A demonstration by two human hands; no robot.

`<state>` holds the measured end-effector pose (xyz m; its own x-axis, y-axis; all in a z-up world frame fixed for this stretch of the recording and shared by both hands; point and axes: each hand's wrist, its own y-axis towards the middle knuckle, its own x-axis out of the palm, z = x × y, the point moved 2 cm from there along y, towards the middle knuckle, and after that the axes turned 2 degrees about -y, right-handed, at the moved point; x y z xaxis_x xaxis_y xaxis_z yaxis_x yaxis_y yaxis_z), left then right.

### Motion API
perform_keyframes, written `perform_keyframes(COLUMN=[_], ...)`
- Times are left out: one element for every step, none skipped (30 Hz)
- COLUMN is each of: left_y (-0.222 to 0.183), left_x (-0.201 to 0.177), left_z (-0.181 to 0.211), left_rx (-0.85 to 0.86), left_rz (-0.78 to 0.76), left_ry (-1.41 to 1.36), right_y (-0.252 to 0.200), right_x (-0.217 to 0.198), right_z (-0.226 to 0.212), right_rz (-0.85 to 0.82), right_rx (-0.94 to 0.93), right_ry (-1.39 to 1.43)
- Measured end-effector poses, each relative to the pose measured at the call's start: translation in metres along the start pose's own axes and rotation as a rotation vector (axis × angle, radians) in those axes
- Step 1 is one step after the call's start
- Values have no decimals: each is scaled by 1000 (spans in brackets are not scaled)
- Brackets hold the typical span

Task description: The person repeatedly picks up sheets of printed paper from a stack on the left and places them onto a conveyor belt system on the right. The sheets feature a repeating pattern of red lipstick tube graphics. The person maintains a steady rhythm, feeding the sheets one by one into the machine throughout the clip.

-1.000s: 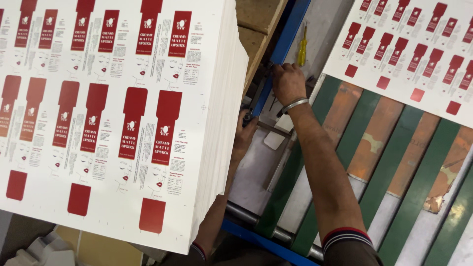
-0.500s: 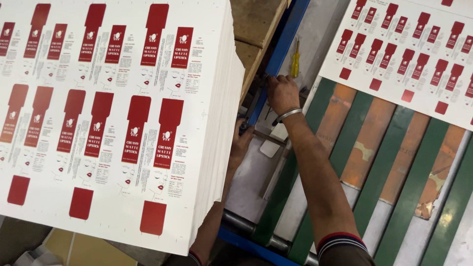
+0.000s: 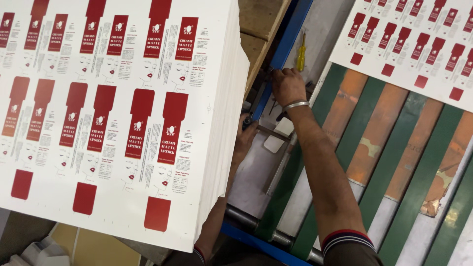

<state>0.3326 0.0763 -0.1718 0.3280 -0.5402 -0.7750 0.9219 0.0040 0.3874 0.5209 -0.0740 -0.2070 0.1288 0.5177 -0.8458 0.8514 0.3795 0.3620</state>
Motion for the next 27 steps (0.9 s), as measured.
perform_keyframes(left_y=[0, 0, 0, 0, 0, 0, 0, 0, 1, 0, -1, -1, -1, 0, 1, 2, 3, 0, -2, 0, 0, 2, 3, 1, -1, -3, -4], left_x=[1, 2, 3, 3, 2, 2, 0, -2, -3, -4, -5, -6, -6, -5, -4, -4, -3, -3, -4, -3, -3, -3, -3, -4, -4, -5, -5], left_z=[-1, -1, -2, -3, -3, -3, -4, -5, -6, -6, -6, -6, -6, -4, -4, -3, -3, -2, -2, -2, -1, -2, -1, -2, -1, -3, -2], left_rx=[9, 18, 19, 18, 19, 15, 14, 12, 8, 6, 1, -2, -6, -6, -7, -7, -10, -13, -17, -17, -19, -21, -20, -27, -32, -40, -44], left_rz=[-1, 0, 4, -1, -3, -3, -2, -1, 0, 0, -1, -1, 1, 3, 3, 2, 1, -2, -7, -3, 1, 5, 9, 11, 14, 16, 20], left_ry=[20, 24, 29, 32, 40, 38, 40, 41, 40, 43, 41, 41, 41, 35, 31, 30, 31, 26, 29, 25, 25, 21, 21, 26, 32, 38, 47], right_y=[0, 1, 1, 1, 0, 0, 0, 1, 1, 1, -1, -1, -1, -1, 0, 0, 1, -1, -3, -1, 1, 3, 4, 4, 5, 7, 10], right_x=[1, 1, 1, 1, 1, 0, 0, -1, -1, 0, 0, 1, 2, 2, 1, 0, 0, -1, -2, -6, -12, -18, -25, -32, -39, -45, -48], right_z=[1, 2, 2, 3, 3, 3, 3, 2, 2, 1, 1, 1, 1, 2, 3, 2, 1, 0, -2, -2, -5, -8, -11, -16, -19, -22, -26], right_rz=[-6, -12, -16, -21, -26, -24, -22, -20, -23, -28, -33, -44, -56, -63, -51, -40, -28, -49, -69, -84, -72, -59, -46, -21, 3, 28, 2], right_rx=[4, 7, 5, 3, 2, 2, 1, -1, 4, 11, 18, 29, 40, 50, 41, 33, 25, 37, 50, 58, 46, 35, 23, -7, -38, -70, -115], right_ry=[6, 12, 12, 12, 12, 15, 18, 21, 24, 28, 31, 27, 24, 16, 13, 14, 15, 25, 35, 40, 39, 37, 34, 28, 22, 16, 32])
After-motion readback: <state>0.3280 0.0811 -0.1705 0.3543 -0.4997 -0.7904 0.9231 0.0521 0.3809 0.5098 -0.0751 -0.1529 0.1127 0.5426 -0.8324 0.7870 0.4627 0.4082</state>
